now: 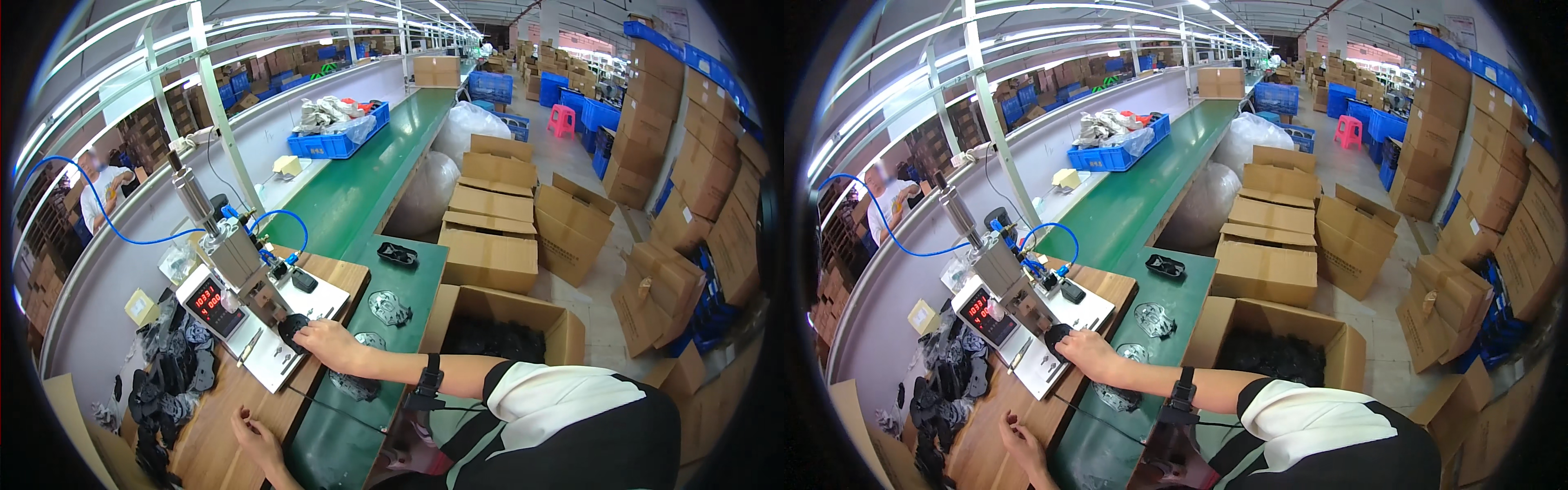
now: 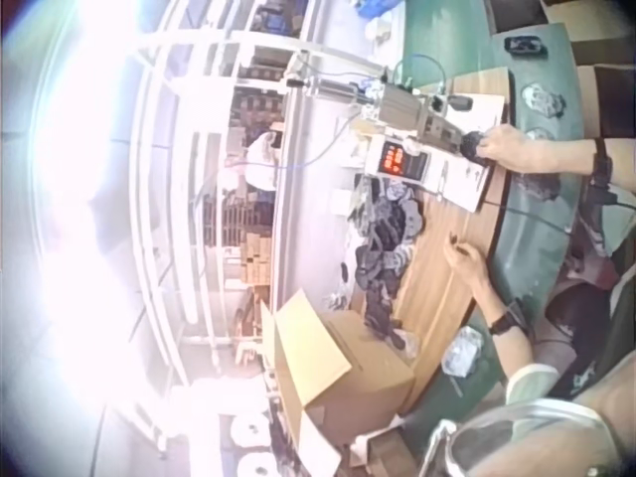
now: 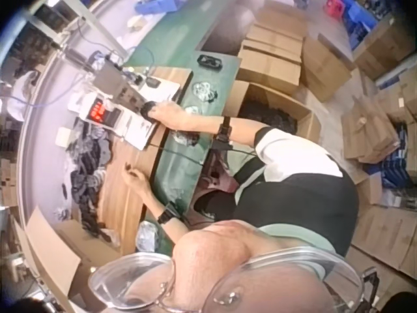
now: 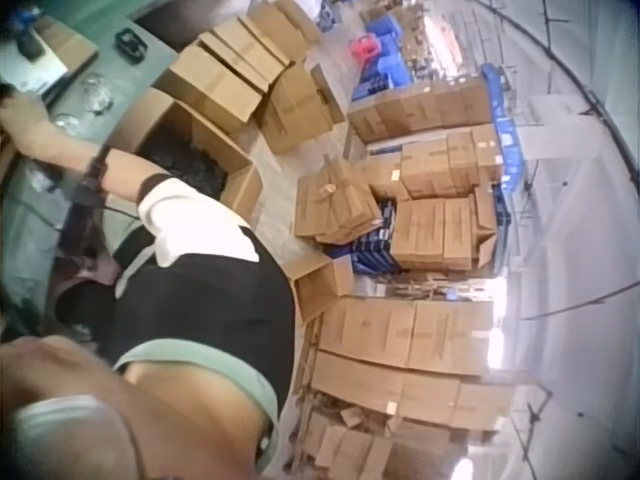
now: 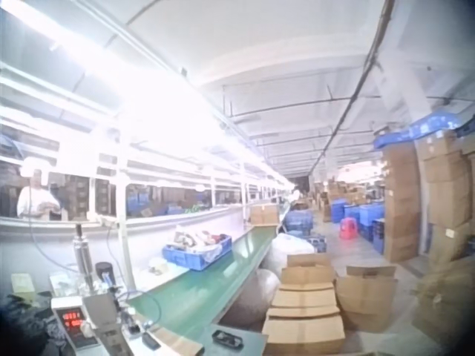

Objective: Operating a pneumatic press machine to join plastic housing components for electronics.

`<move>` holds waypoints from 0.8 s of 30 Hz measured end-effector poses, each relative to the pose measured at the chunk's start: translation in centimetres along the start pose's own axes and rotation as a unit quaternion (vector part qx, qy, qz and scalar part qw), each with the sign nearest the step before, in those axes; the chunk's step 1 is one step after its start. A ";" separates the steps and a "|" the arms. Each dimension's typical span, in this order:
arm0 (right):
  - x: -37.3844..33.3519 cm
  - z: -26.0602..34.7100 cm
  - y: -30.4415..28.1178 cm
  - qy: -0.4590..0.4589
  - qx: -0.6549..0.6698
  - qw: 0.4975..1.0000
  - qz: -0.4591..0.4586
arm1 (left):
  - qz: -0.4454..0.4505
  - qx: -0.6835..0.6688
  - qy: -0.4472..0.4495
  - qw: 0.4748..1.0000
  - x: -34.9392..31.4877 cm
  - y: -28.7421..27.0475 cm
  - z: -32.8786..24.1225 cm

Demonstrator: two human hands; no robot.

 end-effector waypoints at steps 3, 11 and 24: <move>-0.2 0.1 -0.1 -0.002 0.007 1.000 -0.001 | 0.001 -0.001 -0.001 1.000 -0.3 0.0 0.1; 0.0 0.1 0.4 0.002 -0.002 1.000 0.005 | 0.007 -0.004 -0.015 1.000 -0.2 -0.1 0.4; -0.2 0.0 0.2 0.001 0.015 1.000 0.007 | 0.001 0.012 0.028 1.000 -0.1 0.0 -0.7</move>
Point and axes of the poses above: each hand's wrist, its own x-axis towards the middle knuckle, its own y-axis out of the palm, z = x × y, the point moved 8 cm from there along x, towards the middle knuckle, and after that the axes turned 11 degrees about -x, right-handed, at the moved point
